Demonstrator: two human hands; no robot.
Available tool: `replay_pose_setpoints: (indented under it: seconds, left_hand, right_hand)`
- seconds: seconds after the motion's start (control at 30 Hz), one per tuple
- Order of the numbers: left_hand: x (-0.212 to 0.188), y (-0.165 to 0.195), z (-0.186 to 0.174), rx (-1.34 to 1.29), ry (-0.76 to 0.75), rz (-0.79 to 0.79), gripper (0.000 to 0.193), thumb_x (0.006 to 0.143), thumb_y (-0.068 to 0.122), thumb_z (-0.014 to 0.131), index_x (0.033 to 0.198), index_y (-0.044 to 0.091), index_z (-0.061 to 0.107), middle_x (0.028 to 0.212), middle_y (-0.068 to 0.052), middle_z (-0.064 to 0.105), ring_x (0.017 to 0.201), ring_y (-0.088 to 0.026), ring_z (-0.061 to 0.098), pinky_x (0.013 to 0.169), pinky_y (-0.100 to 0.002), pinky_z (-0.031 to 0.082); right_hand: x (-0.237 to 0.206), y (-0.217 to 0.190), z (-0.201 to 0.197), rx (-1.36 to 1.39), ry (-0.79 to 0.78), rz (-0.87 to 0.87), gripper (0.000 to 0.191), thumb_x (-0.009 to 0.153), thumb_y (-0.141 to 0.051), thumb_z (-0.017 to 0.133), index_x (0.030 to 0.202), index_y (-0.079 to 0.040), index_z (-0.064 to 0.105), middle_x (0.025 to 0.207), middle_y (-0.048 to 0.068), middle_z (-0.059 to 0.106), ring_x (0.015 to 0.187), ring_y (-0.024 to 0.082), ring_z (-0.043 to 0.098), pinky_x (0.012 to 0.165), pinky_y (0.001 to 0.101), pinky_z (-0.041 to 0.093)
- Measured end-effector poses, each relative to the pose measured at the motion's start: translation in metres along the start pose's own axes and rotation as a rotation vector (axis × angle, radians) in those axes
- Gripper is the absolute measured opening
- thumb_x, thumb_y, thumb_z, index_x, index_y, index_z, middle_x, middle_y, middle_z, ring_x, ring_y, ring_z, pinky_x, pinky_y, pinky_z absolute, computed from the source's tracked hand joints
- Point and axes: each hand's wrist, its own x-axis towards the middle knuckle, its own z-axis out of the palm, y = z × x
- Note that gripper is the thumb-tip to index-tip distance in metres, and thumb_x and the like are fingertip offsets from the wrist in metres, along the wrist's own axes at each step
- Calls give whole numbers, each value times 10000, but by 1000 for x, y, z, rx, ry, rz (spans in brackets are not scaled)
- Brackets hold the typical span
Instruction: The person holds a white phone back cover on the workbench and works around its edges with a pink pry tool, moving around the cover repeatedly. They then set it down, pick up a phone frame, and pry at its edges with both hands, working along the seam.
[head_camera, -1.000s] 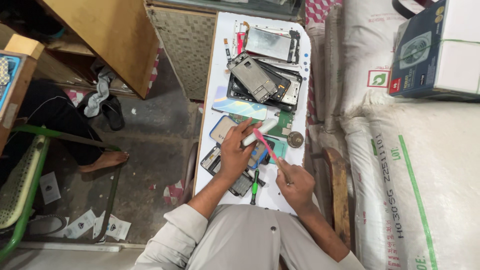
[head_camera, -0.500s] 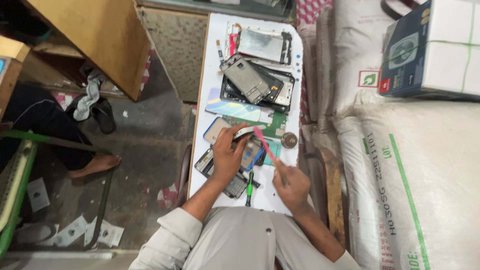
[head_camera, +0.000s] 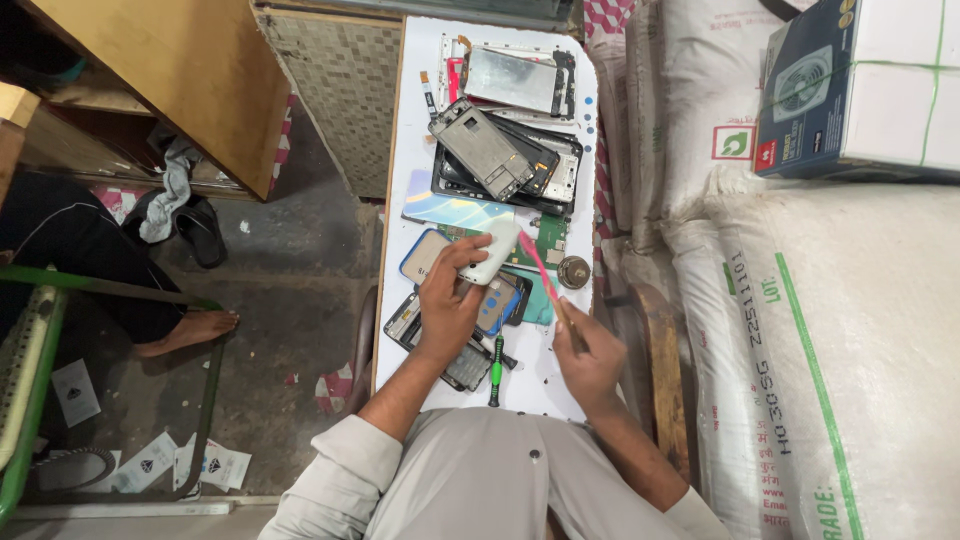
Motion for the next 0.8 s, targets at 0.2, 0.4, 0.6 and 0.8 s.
replay_pose_setpoints:
  seconds: [0.2, 0.4, 0.6, 0.8]
  left_hand:
    - [0, 0, -3, -4, -30, 127, 409, 821, -13, 855, 1101, 40, 561, 1368, -142, 634, 1263, -250, 637, 1017, -360, 552]
    - [0, 2, -3, -113, -66, 2, 453, 912, -76, 723, 1310, 34, 538, 1517, -158, 536, 1380, -252, 565, 1034, -324, 590]
    - [7, 6, -6, -44, -52, 41, 582, 912, -103, 719, 1433, 39, 502, 1562, -164, 485, 1434, -264, 523, 1104, -349, 562]
    - [8, 10, -7, -43, -43, -46, 610, 896, -88, 736, 1441, 30, 488, 1501, -151, 525, 1360, -244, 569, 1064, -345, 579]
  right_hand:
    - [-1, -3, -3, -20, -68, -96, 346, 850, 13, 741, 1196, 0, 726, 778, 114, 675, 635, 173, 625, 612, 297, 509]
    - [2, -8, -3, -9, -34, -27, 353, 861, 38, 732, 1208, -24, 725, 789, 85, 684, 609, 149, 606, 575, 296, 498]
    - [6, -14, 2, 11, -24, -22, 385, 858, 47, 732, 1234, -33, 712, 759, 73, 652, 587, 173, 588, 554, 315, 483]
    - [11, -15, 2, -100, -97, -259, 415, 820, 32, 763, 1228, -35, 721, 698, 76, 592, 583, 202, 551, 580, 350, 472]
